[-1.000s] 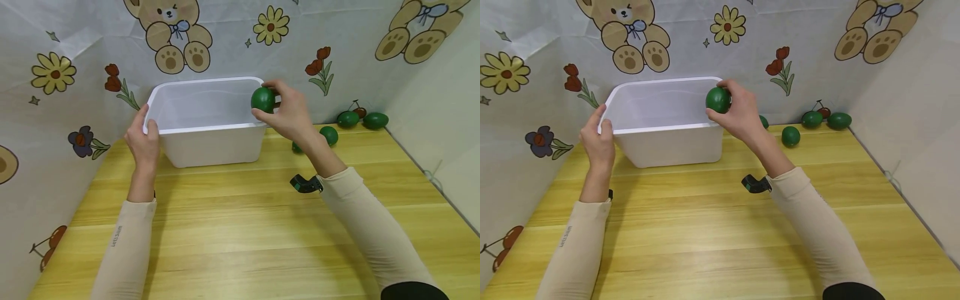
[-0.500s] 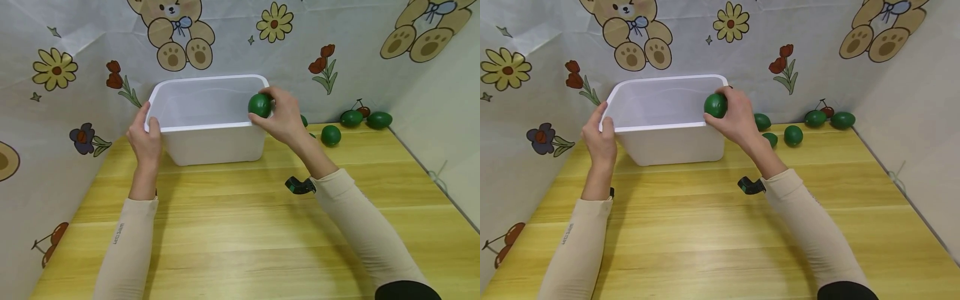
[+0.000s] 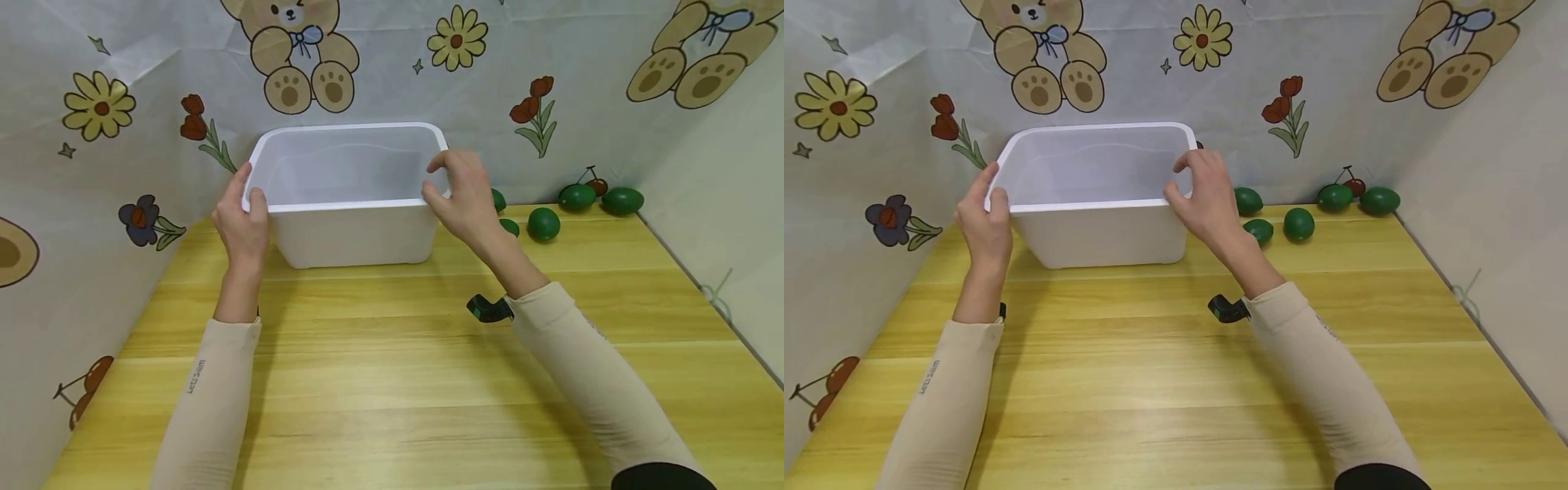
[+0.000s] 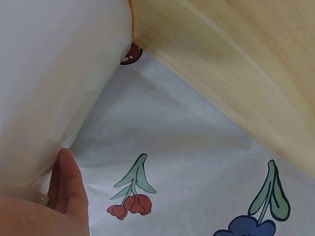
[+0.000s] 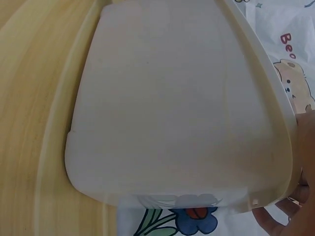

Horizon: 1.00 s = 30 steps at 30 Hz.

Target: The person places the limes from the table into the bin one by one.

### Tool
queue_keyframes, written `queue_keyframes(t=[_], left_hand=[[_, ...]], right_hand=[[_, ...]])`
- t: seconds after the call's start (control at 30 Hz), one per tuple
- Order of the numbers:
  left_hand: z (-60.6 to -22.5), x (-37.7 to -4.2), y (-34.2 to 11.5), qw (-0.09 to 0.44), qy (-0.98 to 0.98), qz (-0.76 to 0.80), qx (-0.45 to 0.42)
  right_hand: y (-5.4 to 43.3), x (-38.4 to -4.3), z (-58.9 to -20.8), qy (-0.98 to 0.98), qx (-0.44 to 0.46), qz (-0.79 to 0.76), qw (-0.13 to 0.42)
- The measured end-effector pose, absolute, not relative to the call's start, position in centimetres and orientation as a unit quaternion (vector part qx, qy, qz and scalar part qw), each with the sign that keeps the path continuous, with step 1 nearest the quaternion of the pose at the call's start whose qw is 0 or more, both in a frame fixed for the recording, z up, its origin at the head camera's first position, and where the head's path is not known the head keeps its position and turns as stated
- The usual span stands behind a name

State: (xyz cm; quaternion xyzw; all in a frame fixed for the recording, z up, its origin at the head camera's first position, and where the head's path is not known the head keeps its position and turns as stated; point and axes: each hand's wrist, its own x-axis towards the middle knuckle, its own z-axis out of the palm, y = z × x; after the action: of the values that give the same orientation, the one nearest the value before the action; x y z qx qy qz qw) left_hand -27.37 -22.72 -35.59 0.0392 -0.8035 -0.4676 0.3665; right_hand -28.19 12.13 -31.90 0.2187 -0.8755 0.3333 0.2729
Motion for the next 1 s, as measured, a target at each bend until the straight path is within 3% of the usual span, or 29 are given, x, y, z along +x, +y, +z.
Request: queue_keyframes(t=[0.43,1.0], left_hand=[[-35.5,-27.2,-22.6,0.352,-0.808,-0.471,0.043],[-35.4,-27.2,-22.6,0.350,-0.807,-0.473,0.044]], right_hand=[[14.1,-27.3,-32.5,-0.867,0.205,0.379,0.251],[22.0,-28.0,-35.2,-0.885,0.089,0.397,0.224]])
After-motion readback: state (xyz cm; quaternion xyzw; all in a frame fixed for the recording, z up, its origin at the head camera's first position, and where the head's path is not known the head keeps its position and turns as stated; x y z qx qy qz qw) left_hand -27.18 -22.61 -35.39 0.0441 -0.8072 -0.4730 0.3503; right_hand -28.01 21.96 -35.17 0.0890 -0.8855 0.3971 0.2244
